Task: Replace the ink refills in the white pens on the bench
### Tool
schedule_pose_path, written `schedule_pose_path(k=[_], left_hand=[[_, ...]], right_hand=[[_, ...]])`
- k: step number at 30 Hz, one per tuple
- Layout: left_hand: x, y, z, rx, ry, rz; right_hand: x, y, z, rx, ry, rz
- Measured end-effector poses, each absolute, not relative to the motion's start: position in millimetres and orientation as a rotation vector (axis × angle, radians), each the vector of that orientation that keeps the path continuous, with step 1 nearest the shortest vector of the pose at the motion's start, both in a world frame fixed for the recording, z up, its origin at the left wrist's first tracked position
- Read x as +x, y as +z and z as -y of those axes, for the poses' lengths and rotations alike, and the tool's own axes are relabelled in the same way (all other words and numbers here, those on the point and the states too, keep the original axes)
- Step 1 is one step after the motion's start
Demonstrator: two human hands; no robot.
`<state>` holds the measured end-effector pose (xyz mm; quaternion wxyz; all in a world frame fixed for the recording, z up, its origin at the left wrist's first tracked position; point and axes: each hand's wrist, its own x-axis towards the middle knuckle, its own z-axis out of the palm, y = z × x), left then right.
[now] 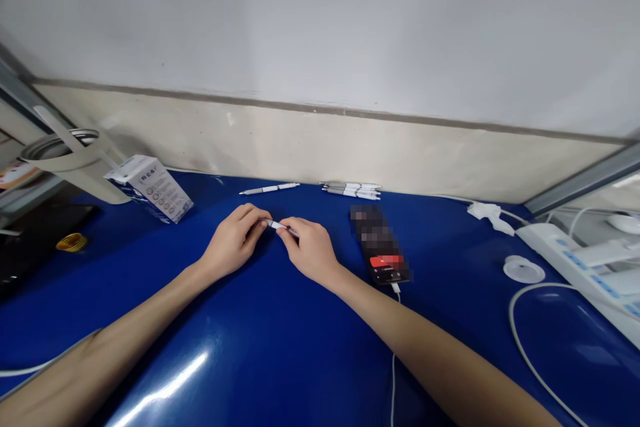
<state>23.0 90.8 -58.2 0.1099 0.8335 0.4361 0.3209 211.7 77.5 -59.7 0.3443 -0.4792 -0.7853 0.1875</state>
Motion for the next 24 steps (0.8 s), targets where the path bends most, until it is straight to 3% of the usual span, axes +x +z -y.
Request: schedule_pose_path(k=[10, 24], left_hand=[[22.0, -60.3, -94.2, 2.557, 0.688, -1.279], [24.7, -60.3, -91.7, 2.487, 0.706, -1.315]], right_hand=[[221.4, -60.8, -76.0, -1.3, 0.246, 2.262], [221.0, -60.7, -77.2, -1.372, 0.296, 2.226]])
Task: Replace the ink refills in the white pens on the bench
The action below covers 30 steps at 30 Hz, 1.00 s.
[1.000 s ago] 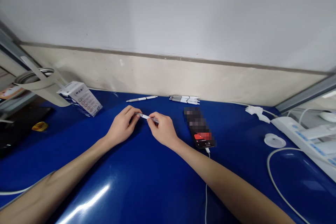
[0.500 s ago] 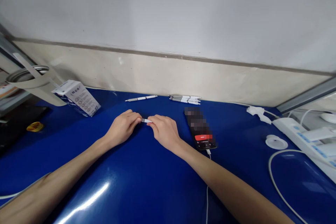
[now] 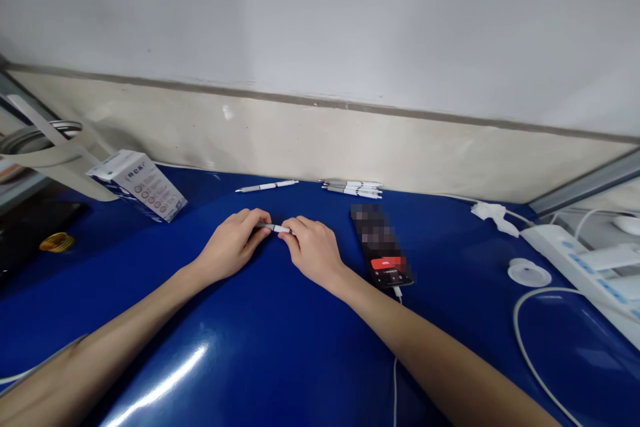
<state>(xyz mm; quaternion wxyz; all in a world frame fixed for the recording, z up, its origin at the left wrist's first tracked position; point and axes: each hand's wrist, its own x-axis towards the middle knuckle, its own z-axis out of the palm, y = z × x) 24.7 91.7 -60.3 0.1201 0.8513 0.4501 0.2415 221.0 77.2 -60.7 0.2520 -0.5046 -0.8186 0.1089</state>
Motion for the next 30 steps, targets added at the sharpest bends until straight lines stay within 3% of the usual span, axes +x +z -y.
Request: schedule_pose_path(k=[30], left_hand=[[23.1, -58.4, -91.2, 2.426, 0.884, -1.317]], right_hand=[[220.6, -60.7, -76.6, -1.322, 0.285, 2.229]])
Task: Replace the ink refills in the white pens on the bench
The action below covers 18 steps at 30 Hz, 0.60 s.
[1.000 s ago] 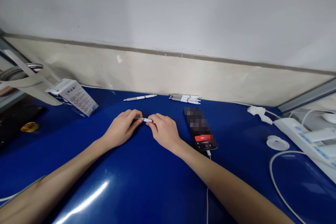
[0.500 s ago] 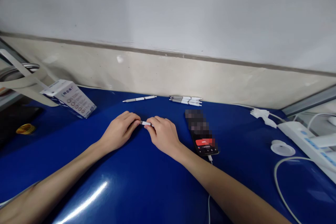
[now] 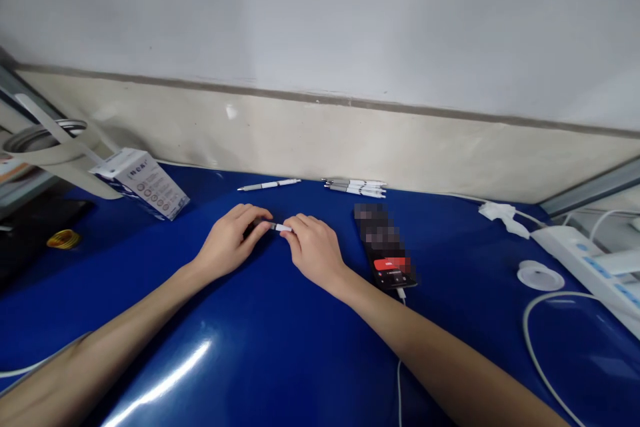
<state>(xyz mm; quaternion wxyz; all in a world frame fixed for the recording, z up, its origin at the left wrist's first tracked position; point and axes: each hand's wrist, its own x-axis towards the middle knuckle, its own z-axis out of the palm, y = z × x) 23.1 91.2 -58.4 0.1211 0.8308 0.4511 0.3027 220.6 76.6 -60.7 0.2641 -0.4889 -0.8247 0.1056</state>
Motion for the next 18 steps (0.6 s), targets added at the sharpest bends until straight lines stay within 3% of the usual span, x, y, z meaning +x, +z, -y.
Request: schedule_pose_path(k=[18], left_hand=[[22.3, -56.3, -88.0, 2.334, 0.839, -1.337]], right_hand=[[220.1, -58.7, -74.3, -1.295, 0.28, 2.219]])
